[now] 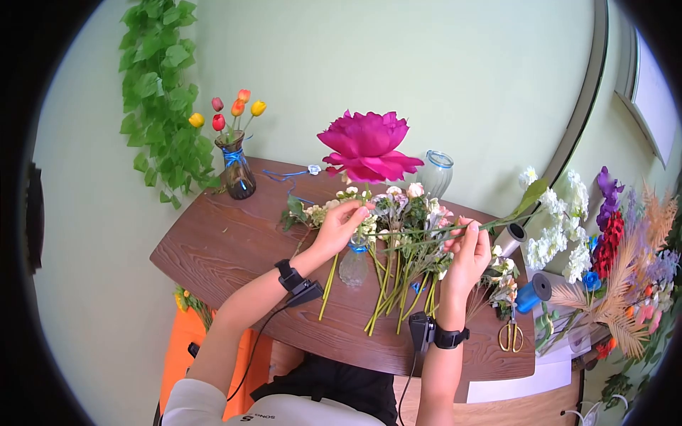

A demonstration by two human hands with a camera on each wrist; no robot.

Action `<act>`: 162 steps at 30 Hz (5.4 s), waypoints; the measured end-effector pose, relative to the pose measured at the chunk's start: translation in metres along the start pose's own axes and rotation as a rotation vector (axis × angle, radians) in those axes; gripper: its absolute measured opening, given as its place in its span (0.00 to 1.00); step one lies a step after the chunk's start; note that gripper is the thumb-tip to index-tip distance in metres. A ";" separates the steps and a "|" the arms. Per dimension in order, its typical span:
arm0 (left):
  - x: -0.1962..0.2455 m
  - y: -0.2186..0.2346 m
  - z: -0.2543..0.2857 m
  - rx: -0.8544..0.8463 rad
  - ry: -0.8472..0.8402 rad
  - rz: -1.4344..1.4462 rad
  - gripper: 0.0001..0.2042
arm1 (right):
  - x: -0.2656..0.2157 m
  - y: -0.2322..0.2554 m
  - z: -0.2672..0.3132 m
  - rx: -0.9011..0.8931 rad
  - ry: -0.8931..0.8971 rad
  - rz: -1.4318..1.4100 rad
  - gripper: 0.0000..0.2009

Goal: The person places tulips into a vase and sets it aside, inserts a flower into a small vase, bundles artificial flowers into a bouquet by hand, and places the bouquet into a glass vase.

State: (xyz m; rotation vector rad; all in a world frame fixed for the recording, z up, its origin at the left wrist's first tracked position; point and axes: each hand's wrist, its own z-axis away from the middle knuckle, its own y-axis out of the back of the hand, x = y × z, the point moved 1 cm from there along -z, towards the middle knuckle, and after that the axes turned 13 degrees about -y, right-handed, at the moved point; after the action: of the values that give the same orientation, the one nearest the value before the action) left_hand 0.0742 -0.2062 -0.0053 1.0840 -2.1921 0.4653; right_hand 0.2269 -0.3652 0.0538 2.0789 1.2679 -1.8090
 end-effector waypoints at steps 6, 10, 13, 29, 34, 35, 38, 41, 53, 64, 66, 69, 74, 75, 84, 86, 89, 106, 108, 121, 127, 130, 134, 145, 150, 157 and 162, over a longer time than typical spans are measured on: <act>0.010 0.003 0.002 -0.044 0.009 -0.012 0.09 | 0.007 -0.019 -0.009 -0.160 -0.032 0.181 0.11; 0.011 0.003 0.002 -0.021 -0.022 -0.004 0.08 | 0.017 -0.034 -0.009 -0.206 -0.045 0.293 0.10; 0.013 0.003 0.002 -0.007 -0.037 -0.014 0.08 | 0.025 -0.042 -0.006 -0.253 -0.081 0.340 0.10; 0.003 0.007 0.009 -0.117 0.095 0.090 0.09 | 0.066 -0.053 0.005 -0.400 -0.141 0.670 0.15; 0.001 0.006 0.009 -0.079 0.105 0.107 0.09 | 0.059 -0.051 0.015 -0.358 -0.112 0.656 0.11; 0.001 0.006 0.009 -0.074 0.108 0.110 0.09 | 0.057 -0.050 0.017 -0.359 -0.113 0.656 0.11; 0.003 0.007 0.008 -0.092 0.143 0.082 0.09 | 0.047 -0.046 0.021 -0.304 -0.077 0.557 0.11; 0.004 0.006 0.008 -0.092 0.140 0.061 0.09 | 0.030 -0.044 0.023 -0.218 0.038 0.546 0.10; 0.001 0.007 0.008 -0.082 0.145 0.113 0.08 | -0.004 -0.077 0.037 -0.297 0.494 0.655 0.03; -0.007 0.014 0.008 -0.090 0.066 0.102 0.08 | 0.039 -0.090 0.033 -0.630 0.572 0.930 0.04; -0.013 0.016 0.008 -0.103 0.047 0.049 0.09 | 0.039 -0.092 0.036 -0.634 0.614 0.962 0.05; -0.014 0.018 0.010 -0.076 0.148 0.131 0.12 | 0.050 -0.092 0.032 -0.646 0.580 0.970 0.04; -0.016 0.021 0.017 -0.077 0.206 0.148 0.14 | 0.052 -0.093 0.035 -0.612 0.481 1.013 0.06; -0.019 0.023 0.019 -0.077 0.206 0.147 0.14 | 0.055 -0.091 0.034 -0.612 0.481 1.013 0.06; -0.022 0.028 0.023 -0.160 0.178 0.189 0.15 | 0.067 -0.084 0.033 -0.533 0.351 1.116 0.08; -0.019 0.031 0.025 -0.180 0.155 0.269 0.13 | 0.071 -0.083 0.034 -0.465 0.434 1.143 0.08; -0.006 0.032 0.024 -0.165 0.221 0.310 0.12 | 0.070 -0.084 0.038 -0.444 0.445 1.261 0.07; -0.009 0.018 0.027 -0.015 0.085 0.169 0.05 | 0.056 -0.071 0.042 -0.191 0.193 0.776 0.08; -0.012 0.018 0.028 0.004 0.076 0.175 0.05 | 0.053 -0.069 0.035 -0.075 0.253 0.657 0.10; -0.014 0.020 0.030 -0.004 0.125 0.116 0.05 | 0.063 -0.070 -0.008 -0.308 -0.002 0.458 0.07; -0.014 0.019 0.031 0.015 0.162 0.139 0.05 | 0.064 -0.076 -0.014 -0.373 -0.030 0.393 0.07; -0.012 0.017 0.031 0.042 0.159 0.159 0.05 | 0.066 -0.077 -0.013 -0.433 -0.074 0.425 0.07; -0.009 0.017 0.031 0.059 0.159 0.178 0.05 | 0.070 -0.076 -0.012 -0.456 -0.105 0.446 0.08; -0.015 0.016 0.031 0.030 0.088 0.149 0.05 | 0.067 -0.072 -0.003 -0.425 -0.181 0.279 0.08; -0.011 0.015 0.031 0.007 0.076 0.145 0.06 | 0.072 -0.068 -0.005 -0.378 -0.184 0.235 0.08; -0.001 0.008 0.022 -0.038 0.177 0.060 0.10 | 0.067 -0.069 -0.001 -0.387 -0.165 0.290 0.07; -0.006 0.006 0.023 -0.020 0.202 0.048 0.10 | 0.068 -0.071 0.002 -0.405 -0.180 0.265 0.06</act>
State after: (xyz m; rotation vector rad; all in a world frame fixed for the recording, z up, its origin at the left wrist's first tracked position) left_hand 0.0630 -0.2119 -0.0266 0.9329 -2.0443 0.5477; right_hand 0.1768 -0.2860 0.0249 1.7277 1.1347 -1.4458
